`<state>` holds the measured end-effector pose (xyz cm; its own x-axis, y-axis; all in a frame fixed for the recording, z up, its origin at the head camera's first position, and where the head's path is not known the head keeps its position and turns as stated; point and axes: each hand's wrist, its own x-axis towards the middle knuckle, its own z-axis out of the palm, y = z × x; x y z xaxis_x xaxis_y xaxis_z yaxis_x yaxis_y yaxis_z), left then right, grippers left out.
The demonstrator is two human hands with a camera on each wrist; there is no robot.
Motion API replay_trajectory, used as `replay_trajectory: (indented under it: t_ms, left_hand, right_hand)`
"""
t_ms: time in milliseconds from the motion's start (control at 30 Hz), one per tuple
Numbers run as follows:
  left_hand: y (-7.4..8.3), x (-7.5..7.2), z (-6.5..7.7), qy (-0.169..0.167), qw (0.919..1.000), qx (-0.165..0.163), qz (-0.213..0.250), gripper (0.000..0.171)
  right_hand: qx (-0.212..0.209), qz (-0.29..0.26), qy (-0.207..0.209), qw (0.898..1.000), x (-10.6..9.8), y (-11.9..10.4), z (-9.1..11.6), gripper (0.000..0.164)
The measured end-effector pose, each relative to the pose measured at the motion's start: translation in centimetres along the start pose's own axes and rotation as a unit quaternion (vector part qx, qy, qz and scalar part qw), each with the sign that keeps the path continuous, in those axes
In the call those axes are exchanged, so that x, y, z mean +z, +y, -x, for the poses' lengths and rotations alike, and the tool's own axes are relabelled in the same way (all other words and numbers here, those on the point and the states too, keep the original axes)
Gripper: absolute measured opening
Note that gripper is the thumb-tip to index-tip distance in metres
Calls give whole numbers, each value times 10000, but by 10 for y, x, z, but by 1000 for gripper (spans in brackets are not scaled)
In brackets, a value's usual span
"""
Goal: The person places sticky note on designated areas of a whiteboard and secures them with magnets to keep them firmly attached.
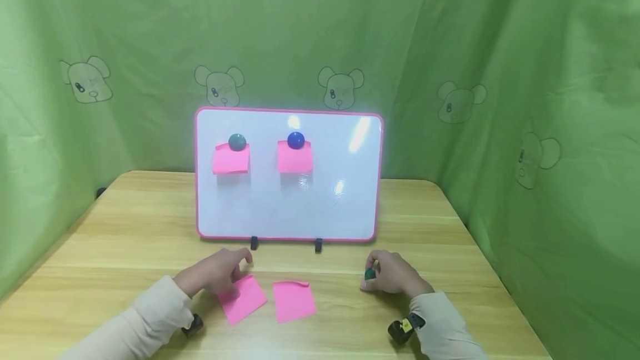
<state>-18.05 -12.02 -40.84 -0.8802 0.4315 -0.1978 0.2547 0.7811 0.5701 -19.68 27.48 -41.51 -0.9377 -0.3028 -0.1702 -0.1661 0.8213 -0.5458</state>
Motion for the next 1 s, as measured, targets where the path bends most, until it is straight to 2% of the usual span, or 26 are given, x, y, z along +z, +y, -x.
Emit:
replay_trajectory:
  t_ms: [400, 733, 1000]
  left_hand:
    - [4, 3, 1, -70, 9999, 115, -46, 55]
    - [5, 5, 2, -96, 9992, 234, -313, 45]
    - [0, 4, 0, -21, 9981, 503, -342, 44]
  right_hand:
    - [202, 69, -39, 9998, 0, -1, 0, 33]
    - [64, 56, -151, 9998, 0, 2, 0, 32]
    - [-98, 42, -224, 9997, -1, 5, 0, 32]
